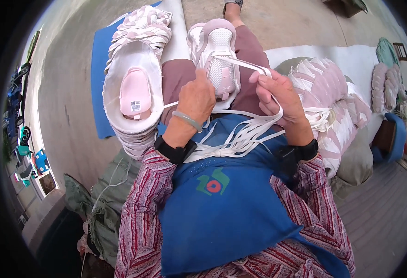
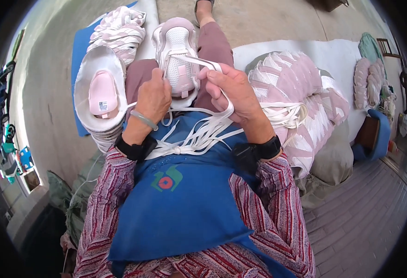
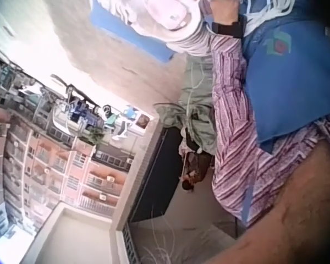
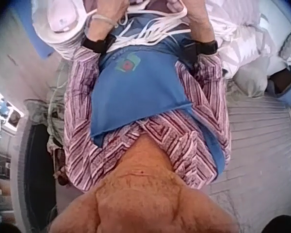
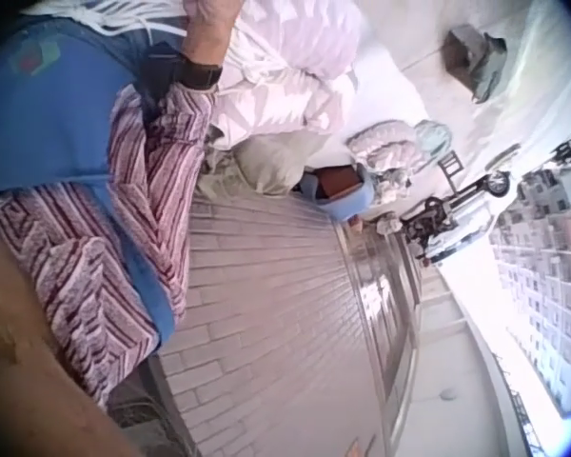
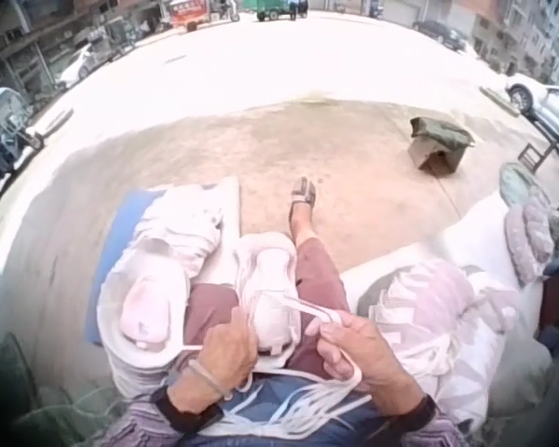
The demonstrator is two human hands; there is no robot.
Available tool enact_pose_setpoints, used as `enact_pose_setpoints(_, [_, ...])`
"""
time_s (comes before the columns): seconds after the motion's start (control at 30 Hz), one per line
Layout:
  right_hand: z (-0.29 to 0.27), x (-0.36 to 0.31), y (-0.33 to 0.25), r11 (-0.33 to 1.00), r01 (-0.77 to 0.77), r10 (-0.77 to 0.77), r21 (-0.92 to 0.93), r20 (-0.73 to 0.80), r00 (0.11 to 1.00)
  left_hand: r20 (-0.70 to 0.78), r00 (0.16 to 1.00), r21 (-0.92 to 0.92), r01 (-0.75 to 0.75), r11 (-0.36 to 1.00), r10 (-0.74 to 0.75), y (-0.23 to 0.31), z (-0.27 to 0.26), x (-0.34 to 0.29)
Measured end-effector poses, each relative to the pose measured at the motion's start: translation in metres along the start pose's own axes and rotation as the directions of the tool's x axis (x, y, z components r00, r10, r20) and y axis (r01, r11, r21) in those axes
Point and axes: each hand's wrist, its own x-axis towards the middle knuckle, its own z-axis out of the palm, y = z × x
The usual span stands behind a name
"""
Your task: Lacing a pair of white and pink sneakers by hand.
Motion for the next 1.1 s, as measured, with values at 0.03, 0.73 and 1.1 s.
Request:
enact_pose_setpoints(0.03, [-0.001, 0.001, -0.003, 0.998, 0.016, -0.014, 0.057, -0.025, 1.000, -0.007, 1.000, -0.003, 0.013, 1.000, -0.014, -0.001, 0.001, -0.001])
enact_pose_setpoints(0.73, [0.080, -0.017, 0.029, 0.552, 0.034, 0.302, -0.833, 0.237, 0.924, 0.591, 0.806, -0.802, 0.584, -0.129, -0.031, 0.015, -0.038, -0.019])
enact_pose_setpoints(1.1, [0.051, -0.022, -0.011, 0.215, 0.124, -0.163, -0.969, 0.090, 0.982, 0.522, 0.852, -0.837, 0.517, 0.176, -0.021, 0.012, -0.023, -0.029])
